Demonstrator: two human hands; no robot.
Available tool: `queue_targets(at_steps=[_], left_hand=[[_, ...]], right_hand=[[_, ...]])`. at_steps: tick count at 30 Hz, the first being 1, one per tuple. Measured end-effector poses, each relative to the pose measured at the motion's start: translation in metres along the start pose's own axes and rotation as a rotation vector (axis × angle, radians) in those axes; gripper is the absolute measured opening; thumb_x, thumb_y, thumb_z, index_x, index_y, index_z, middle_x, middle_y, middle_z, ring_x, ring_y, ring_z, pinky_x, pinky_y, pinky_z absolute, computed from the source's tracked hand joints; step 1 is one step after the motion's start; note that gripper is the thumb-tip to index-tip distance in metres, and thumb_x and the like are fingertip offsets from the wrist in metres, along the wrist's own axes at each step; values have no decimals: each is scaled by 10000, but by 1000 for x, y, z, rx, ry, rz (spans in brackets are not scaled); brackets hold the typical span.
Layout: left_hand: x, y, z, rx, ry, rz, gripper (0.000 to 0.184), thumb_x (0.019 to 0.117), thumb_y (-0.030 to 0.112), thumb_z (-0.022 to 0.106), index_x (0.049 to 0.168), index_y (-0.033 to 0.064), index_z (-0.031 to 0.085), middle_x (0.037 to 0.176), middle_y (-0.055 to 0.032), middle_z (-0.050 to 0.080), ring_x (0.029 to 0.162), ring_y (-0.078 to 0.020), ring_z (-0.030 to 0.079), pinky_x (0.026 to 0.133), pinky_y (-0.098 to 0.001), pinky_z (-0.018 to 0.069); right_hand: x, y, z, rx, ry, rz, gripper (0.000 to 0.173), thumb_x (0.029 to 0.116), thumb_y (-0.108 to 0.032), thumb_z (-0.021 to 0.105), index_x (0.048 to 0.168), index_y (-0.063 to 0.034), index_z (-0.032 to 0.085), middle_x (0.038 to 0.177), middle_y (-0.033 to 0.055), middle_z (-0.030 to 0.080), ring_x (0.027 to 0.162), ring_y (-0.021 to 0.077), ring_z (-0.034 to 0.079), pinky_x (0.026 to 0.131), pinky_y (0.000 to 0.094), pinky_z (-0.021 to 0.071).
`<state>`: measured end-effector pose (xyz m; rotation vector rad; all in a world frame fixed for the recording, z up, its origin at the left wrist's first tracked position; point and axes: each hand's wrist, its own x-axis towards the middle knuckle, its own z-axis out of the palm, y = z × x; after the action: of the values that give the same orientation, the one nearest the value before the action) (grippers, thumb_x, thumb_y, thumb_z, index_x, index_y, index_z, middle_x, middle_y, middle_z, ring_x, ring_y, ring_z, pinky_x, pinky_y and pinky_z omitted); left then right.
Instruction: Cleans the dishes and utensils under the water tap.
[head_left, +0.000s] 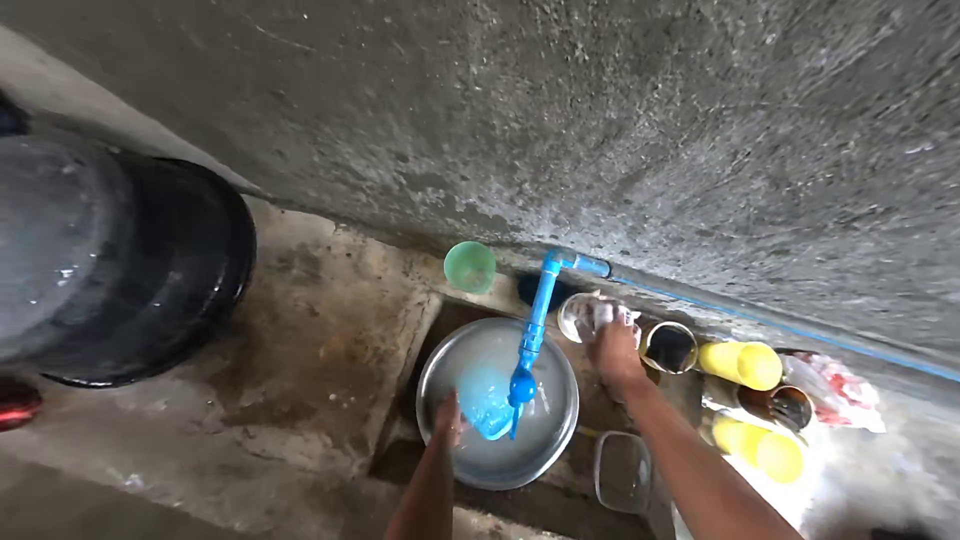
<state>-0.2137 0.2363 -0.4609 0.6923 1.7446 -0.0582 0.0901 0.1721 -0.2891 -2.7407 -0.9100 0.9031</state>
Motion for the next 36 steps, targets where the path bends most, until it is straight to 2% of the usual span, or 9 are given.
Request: queue_targets(at_steps=[3,10,16,21,25,27,32,34,36], left_hand=[[-1,6,-14,-99,-24,56,640,1086,543,339,1450,39,493,1350,-266,572,1145,-387,601,905,-572,513],[-44,37,-26,120,-297,211,344,1031,135,588,1321,-43,535,1198,-231,617,984,-305,690,788,-458,618],[-112,31,-17,175,-333,327,444,871,-41,640,1299,-35,521,1119,-198,640,930,-245,672,775,-407,589],[-150,11,-21,-142,-388,162,554,894,-116,541,1417,5,401,1199,-222,605,968,-299,682,777,-447,611],[-175,3,-23,-287,-446,129,588,913,-108,500,1464,34,351,1224,-221,596,990,-300,668,805,-446,595],[-187,5,-25,-305,-482,149,587,910,-105,510,1465,28,371,1204,-199,613,967,-263,675,798,-409,599],[-216,4,-22,-370,-653,224,529,903,-111,540,1401,15,411,1110,-144,663,918,-218,699,796,-381,611],[-232,3,-18,-404,-739,277,581,890,-113,536,1428,38,379,1128,-139,665,957,-230,700,832,-402,609],[-257,1,-13,-363,-727,389,441,932,-92,510,1349,34,443,1063,-79,690,933,-170,698,836,-367,603]], right_hand=[[5,-1,21,-162,-6,-65,389,1026,-154,523,1373,-5,616,1486,255,507,1377,444,482,1109,586,417],[29,-13,12,-274,-233,15,428,1036,-84,505,1419,105,494,1442,316,511,1342,449,520,1098,547,445],[29,-26,16,-329,-247,49,360,993,37,476,1333,133,548,1451,334,471,1324,482,512,1034,551,495],[21,-10,15,-277,-220,-67,318,1003,10,486,1281,120,595,1407,322,527,1269,490,557,1024,599,483],[35,25,-4,72,-150,-80,466,950,-166,699,1307,110,580,1340,323,587,1293,451,557,1103,579,425],[25,44,-11,429,-58,-116,563,859,-187,816,1301,78,587,1257,256,649,1188,331,640,1058,484,504],[-120,18,-27,959,-165,-246,491,814,-109,810,1231,43,600,1054,85,721,952,114,704,884,310,604],[-170,2,-4,891,-140,-379,524,846,-277,790,1260,7,642,1210,69,697,1127,105,655,1011,319,543],[-191,-10,38,708,-61,-584,554,927,-409,679,1382,-95,649,1511,126,534,1453,269,428,1228,518,302]])
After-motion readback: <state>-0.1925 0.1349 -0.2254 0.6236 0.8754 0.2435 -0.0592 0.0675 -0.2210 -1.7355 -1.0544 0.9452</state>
